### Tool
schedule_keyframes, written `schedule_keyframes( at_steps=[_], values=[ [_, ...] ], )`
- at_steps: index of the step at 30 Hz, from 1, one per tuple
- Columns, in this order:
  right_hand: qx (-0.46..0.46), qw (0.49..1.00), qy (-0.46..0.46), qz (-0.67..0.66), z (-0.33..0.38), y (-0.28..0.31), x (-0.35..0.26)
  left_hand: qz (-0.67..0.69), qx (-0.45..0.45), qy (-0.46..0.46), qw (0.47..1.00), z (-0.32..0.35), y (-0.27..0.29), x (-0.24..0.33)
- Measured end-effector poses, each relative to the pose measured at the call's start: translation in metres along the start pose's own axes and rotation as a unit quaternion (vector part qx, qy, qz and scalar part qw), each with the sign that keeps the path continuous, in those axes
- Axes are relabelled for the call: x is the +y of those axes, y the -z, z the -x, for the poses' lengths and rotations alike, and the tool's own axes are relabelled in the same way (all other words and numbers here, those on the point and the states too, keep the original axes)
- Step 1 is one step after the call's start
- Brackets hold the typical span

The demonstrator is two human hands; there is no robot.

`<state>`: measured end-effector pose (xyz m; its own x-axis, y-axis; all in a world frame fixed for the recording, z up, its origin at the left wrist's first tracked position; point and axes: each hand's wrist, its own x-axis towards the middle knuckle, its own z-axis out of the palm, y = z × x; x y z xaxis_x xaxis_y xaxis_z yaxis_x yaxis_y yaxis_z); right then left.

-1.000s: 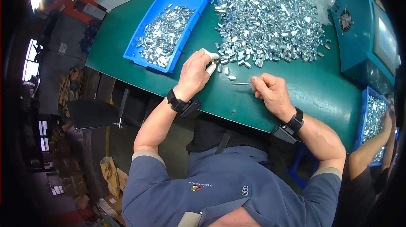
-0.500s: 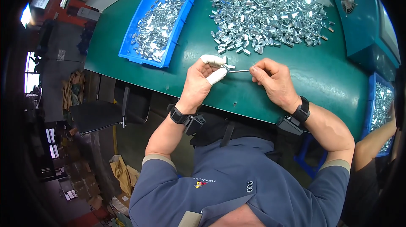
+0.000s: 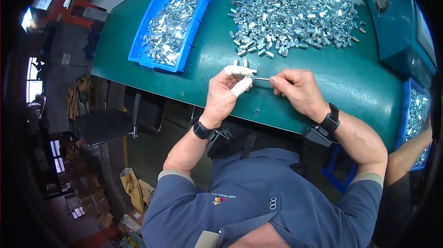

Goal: The person picks up a metal rod and a metal sleeve by hand, slides the sleeve onto the rod, and places the assembled unit into a blue tray, repeating the process.

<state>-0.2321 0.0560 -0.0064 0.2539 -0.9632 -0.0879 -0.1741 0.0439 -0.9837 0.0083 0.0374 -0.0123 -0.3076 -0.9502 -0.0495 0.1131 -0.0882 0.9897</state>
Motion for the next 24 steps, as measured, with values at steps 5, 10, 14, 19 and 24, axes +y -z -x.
schedule_keyframes(
  at_steps=[5,10,14,19,24],
  values=[
    [0.002,0.999,0.034,0.021,0.000,0.000,-0.004,0.006,0.003,-0.002,1.000,0.001,-0.002,0.000],
    [0.004,0.992,0.103,0.073,0.000,-0.002,-0.005,0.009,-0.027,-0.021,0.999,0.002,-0.004,-0.005],
    [-0.016,0.993,0.085,0.083,0.000,-0.001,-0.007,-0.073,-0.030,-0.003,0.997,0.004,-0.006,-0.005],
    [-0.006,0.986,0.107,0.125,-0.003,-0.005,-0.006,-0.080,-0.003,-0.016,0.997,0.004,-0.010,-0.004],
    [-0.009,0.988,0.088,0.130,-0.003,-0.004,-0.007,-0.103,0.008,-0.028,0.994,0.002,-0.011,-0.007]
  ],
)
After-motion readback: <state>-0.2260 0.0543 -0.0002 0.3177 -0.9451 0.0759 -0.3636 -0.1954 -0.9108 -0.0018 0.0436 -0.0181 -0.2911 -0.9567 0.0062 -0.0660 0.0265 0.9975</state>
